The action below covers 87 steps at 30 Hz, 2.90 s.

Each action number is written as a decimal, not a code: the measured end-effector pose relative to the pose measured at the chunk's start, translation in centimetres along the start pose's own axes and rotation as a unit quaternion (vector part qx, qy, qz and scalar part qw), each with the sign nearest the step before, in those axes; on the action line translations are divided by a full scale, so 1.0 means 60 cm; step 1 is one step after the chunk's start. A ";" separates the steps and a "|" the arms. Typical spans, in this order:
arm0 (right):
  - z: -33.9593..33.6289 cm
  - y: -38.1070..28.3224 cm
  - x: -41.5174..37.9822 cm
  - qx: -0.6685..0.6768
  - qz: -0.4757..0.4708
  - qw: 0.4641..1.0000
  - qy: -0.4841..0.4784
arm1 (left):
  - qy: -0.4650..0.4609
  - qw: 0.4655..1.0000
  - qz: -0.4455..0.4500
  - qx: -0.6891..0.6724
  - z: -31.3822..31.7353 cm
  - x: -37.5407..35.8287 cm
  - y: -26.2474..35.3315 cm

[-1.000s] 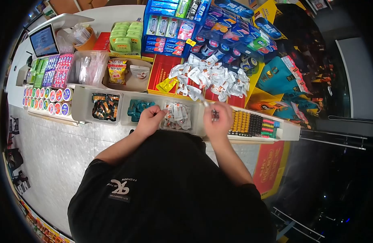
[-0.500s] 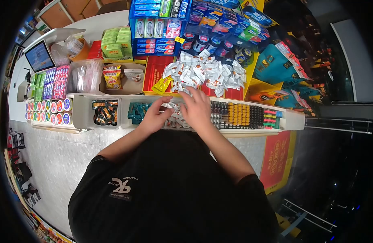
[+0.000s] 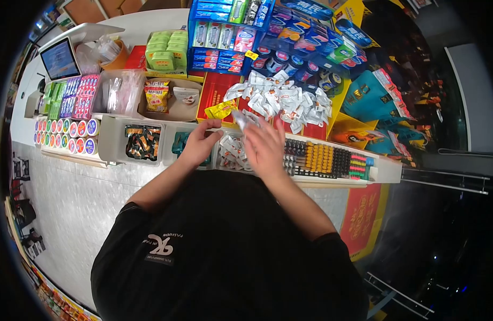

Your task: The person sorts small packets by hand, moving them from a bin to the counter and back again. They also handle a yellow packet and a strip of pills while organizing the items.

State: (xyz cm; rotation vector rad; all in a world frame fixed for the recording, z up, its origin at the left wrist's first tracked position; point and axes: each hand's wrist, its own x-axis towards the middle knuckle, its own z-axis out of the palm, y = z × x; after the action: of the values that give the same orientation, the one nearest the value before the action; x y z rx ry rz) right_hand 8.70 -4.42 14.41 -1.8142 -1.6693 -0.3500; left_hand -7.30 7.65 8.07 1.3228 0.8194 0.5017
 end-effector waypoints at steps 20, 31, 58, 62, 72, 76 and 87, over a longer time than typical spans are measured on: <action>0.051 0.072 -0.042 -0.079 0.067 0.994 -0.036 | -0.128 0.990 -0.055 -0.005 0.010 -0.042 -0.051; 0.018 0.035 -0.016 -0.047 0.110 0.992 -0.047 | -0.118 0.990 -0.083 -0.002 -0.008 -0.060 -0.069; 0.031 0.042 -0.002 -0.088 0.055 0.987 -0.120 | -0.122 0.988 -0.031 0.089 -0.007 -0.073 -0.054; 0.011 0.030 -0.021 -0.041 0.140 0.977 -0.153 | -0.110 0.990 -0.053 0.070 -0.018 -0.079 -0.060; 0.031 0.108 -0.002 -0.109 0.137 0.979 -0.101 | -0.148 0.981 -0.059 0.109 -0.009 -0.074 -0.055; 0.023 0.098 -0.029 -0.152 0.117 0.970 -0.147 | -0.147 0.982 -0.060 0.106 -0.015 -0.074 -0.050; 0.002 0.051 -0.034 -0.117 0.130 0.977 -0.123 | -0.142 0.982 -0.049 0.117 -0.013 -0.068 -0.061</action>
State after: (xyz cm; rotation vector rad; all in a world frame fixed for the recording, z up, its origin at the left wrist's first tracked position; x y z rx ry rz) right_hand 11.32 -5.91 12.29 -2.3033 -1.5745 -0.2211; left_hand -10.93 4.39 5.43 1.5203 0.7152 0.1353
